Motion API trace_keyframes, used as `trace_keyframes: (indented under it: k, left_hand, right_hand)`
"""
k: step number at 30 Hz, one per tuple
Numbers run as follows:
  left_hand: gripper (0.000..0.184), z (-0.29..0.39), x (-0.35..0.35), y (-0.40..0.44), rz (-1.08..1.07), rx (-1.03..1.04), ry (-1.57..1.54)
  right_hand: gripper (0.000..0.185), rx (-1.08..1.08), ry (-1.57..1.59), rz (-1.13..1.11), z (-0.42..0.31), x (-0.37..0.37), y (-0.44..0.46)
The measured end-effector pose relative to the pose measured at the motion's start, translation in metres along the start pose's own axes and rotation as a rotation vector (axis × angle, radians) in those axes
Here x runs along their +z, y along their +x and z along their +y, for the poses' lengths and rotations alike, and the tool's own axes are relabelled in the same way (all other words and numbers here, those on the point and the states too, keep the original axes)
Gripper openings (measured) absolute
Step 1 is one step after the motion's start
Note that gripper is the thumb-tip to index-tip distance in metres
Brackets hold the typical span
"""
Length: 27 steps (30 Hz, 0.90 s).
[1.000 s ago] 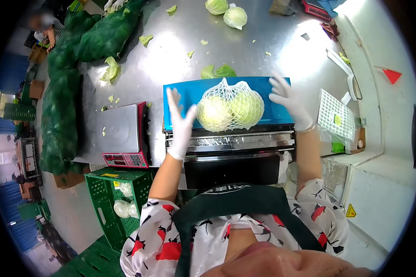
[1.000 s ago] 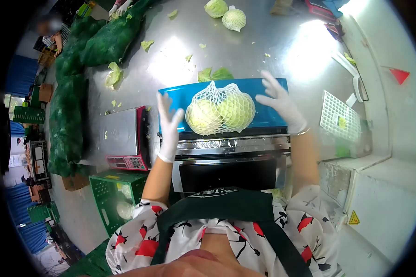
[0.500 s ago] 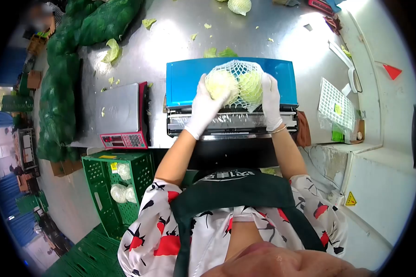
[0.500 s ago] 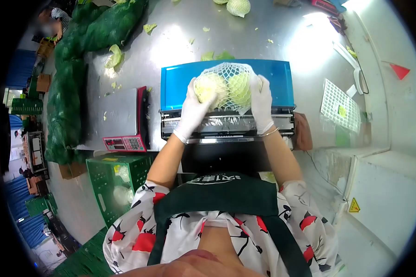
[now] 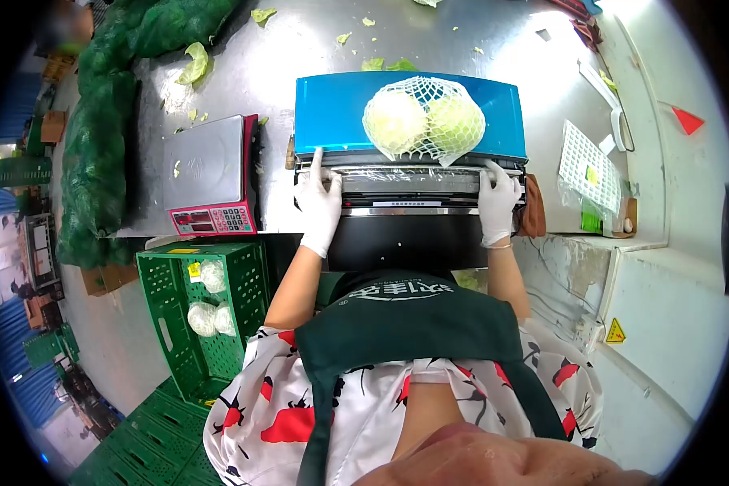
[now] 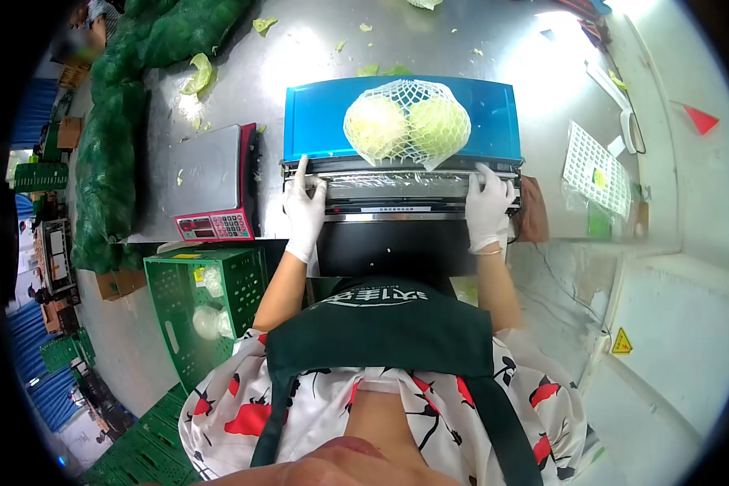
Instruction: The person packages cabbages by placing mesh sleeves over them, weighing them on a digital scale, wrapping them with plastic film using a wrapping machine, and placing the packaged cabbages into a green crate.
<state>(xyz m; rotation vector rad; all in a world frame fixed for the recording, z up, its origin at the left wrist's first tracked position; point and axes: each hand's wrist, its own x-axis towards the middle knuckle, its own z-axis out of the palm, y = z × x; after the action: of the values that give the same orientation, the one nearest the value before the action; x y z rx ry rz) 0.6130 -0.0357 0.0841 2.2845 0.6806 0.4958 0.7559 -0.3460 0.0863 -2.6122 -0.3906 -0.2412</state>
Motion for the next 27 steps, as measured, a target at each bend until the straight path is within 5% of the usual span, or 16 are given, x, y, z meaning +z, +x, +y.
trace_keyframes:
  k: [1,2,3,4,7,9,10,11,14,16,18,21,24,27]
  left_hand:
    - [0.040,0.006,-0.006,0.001,-0.039,-0.122,-0.326]
    - [0.031,0.006,-0.014,0.002,-0.166,-0.130,-0.454]
    - [0.024,0.006,-0.026,0.003,-0.291,-0.138,-0.581]
    - [0.019,0.022,-0.053,0.003,-0.453,0.061,-0.470]
    - [0.021,0.058,-0.102,-0.002,-0.860,0.181,-0.364]
    - [0.021,0.091,-0.134,0.016,-1.027,0.246,-0.491]
    - [0.020,0.099,-0.142,0.027,-1.008,0.199,-0.622]
    - [0.037,0.093,-0.136,0.035,-0.898,0.244,-0.747]
    - [0.115,0.103,-0.100,0.091,-0.486,0.454,-0.338]
    - [0.135,0.085,-0.051,0.125,-0.492,0.485,-0.128]
    - [0.140,0.069,-0.004,0.139,-0.514,0.537,-0.014]
    - [0.141,0.064,0.022,0.148,-0.627,0.297,-0.218]
    - [0.130,0.053,0.033,0.146,-0.572,0.142,-0.470]
    - [0.107,0.059,0.028,0.135,-0.563,-0.058,-0.757]
  right_hand:
    - [0.026,-0.041,0.170,-0.059,-0.003,-0.014,0.004]
    - [0.021,0.284,0.660,-0.182,-0.009,-0.028,0.006]
    - [0.021,0.298,0.883,-0.245,-0.019,-0.053,0.006]
    - [0.020,0.293,0.835,-0.401,-0.026,-0.084,0.003]
    - [0.014,0.264,0.749,-0.829,-0.029,-0.158,-0.003]
    - [0.010,-0.027,0.994,-0.926,-0.008,-0.185,0.008]
    - [0.010,-0.173,1.117,-0.965,-0.002,-0.191,0.014]
    - [0.013,-0.274,1.205,-0.798,-0.002,-0.188,0.030]
    - [0.056,0.106,0.919,-0.244,-0.037,-0.170,0.083]
    - [0.092,-0.291,0.511,-0.397,-0.045,-0.125,0.127]
    - [0.123,-0.615,0.236,-0.404,-0.028,-0.052,0.143]
    - [0.121,-0.243,0.594,-0.650,-0.042,-0.025,0.150]
    - [0.112,-0.242,0.627,-0.509,-0.042,-0.007,0.144]
    - [0.092,0.083,1.047,-0.545,-0.046,-0.001,0.125]
